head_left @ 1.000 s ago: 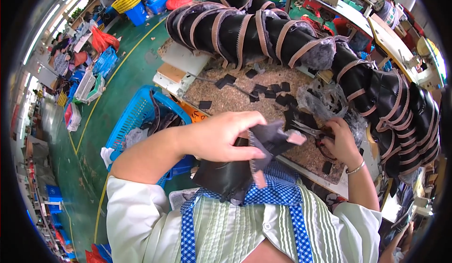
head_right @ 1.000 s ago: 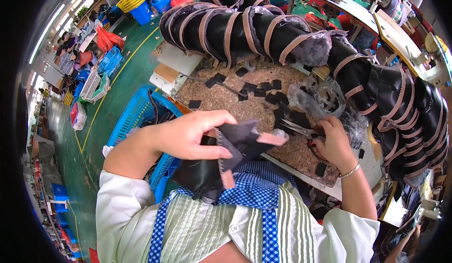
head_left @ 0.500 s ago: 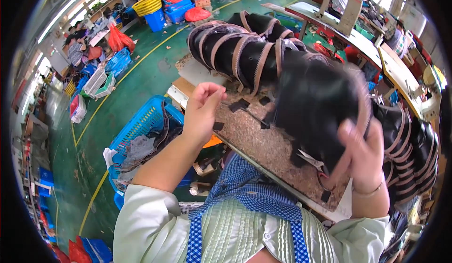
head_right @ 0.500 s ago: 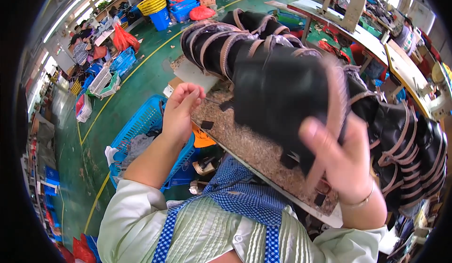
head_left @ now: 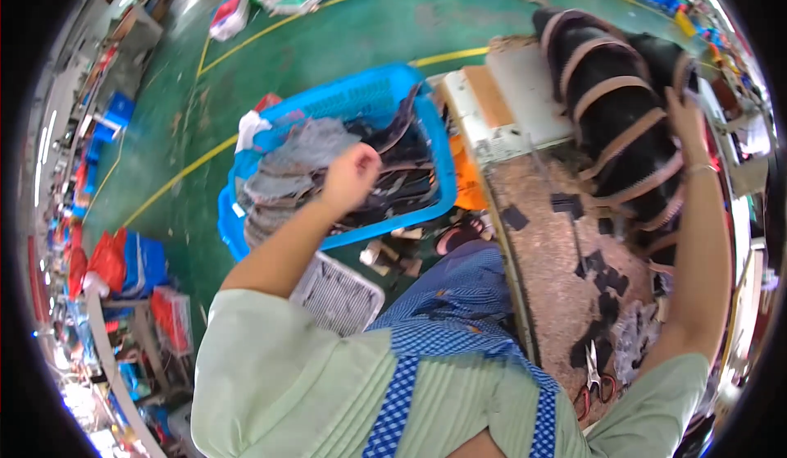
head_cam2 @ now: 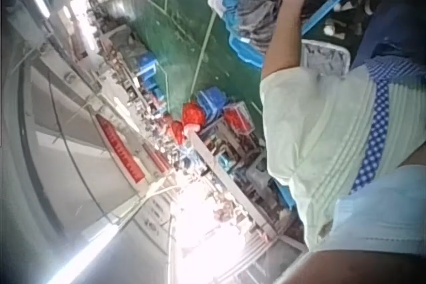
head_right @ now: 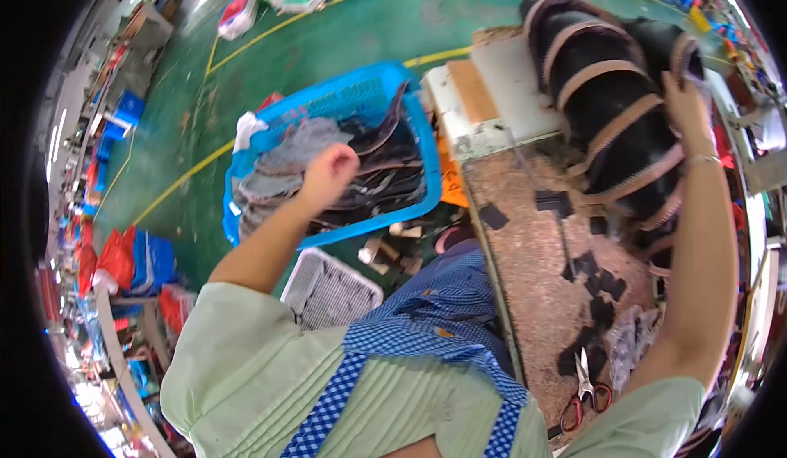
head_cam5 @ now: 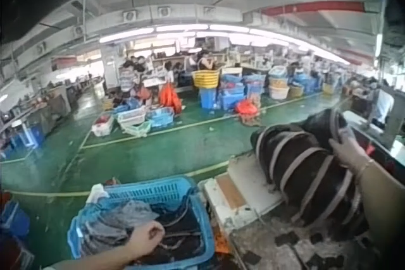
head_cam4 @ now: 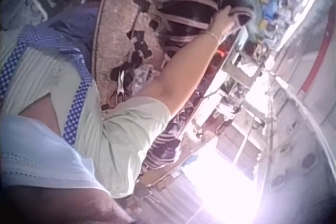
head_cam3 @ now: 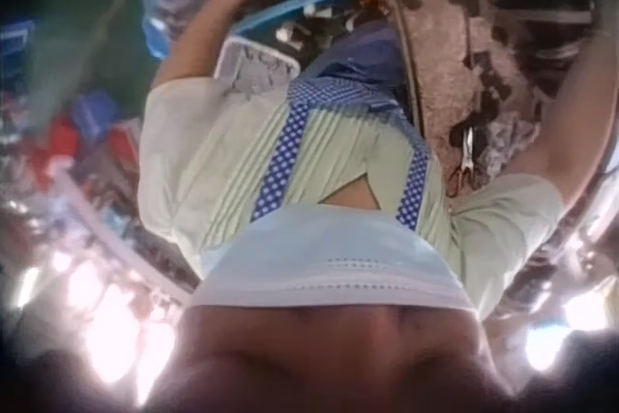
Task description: Assembling shoe upper components by aligning and trimming materials.
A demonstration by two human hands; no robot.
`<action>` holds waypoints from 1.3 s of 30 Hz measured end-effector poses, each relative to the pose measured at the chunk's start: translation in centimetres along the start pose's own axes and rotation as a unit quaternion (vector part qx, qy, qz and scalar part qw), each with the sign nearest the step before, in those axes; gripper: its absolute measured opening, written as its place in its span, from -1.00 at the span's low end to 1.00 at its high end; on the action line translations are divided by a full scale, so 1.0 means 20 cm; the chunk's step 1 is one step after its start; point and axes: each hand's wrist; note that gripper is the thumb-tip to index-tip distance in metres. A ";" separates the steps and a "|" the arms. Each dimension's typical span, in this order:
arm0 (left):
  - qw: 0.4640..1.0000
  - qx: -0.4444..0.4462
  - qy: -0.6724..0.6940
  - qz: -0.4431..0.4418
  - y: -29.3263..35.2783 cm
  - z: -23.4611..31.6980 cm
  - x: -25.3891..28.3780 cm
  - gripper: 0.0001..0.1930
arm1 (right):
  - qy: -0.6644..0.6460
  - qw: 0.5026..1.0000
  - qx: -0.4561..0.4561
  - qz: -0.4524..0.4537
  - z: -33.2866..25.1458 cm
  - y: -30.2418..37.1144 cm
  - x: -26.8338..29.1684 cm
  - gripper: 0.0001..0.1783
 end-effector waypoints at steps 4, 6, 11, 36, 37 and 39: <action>0.938 0.128 -0.317 0.054 -0.16 -0.48 0.29 -0.48 | -0.262 0.956 -0.092 -0.095 -0.22 0.09 0.19 -0.40; 0.943 0.164 -0.290 -0.002 -0.22 -0.56 0.22 -0.26 | -0.226 0.969 -0.099 -0.029 -0.38 0.20 0.25 -0.33; 0.818 0.262 -0.492 -0.141 -0.32 -0.58 -0.02 -0.10 | -0.245 0.961 -0.095 0.084 -0.12 0.54 0.47 -0.50; 0.939 -0.137 -0.294 -0.113 -0.01 0.16 0.28 -0.92 | 0.023 1.000 0.017 -0.004 -0.02 2.05 0.40 -0.81; 0.927 -0.155 -0.327 -0.099 0.08 0.16 0.21 -0.90 | 0.024 1.000 -0.013 0.014 -0.04 2.05 0.41 -0.83; 0.934 -0.064 -0.338 -0.095 0.23 0.05 0.04 -0.73 | 0.003 0.999 -0.025 0.035 -0.02 2.04 0.39 -0.85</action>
Point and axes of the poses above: each hand's wrist, its own y-axis away from the middle knuckle, its own x-axis out of the back of the hand, z = x × y, and after that the axes turned 7 degrees about x, right-handed
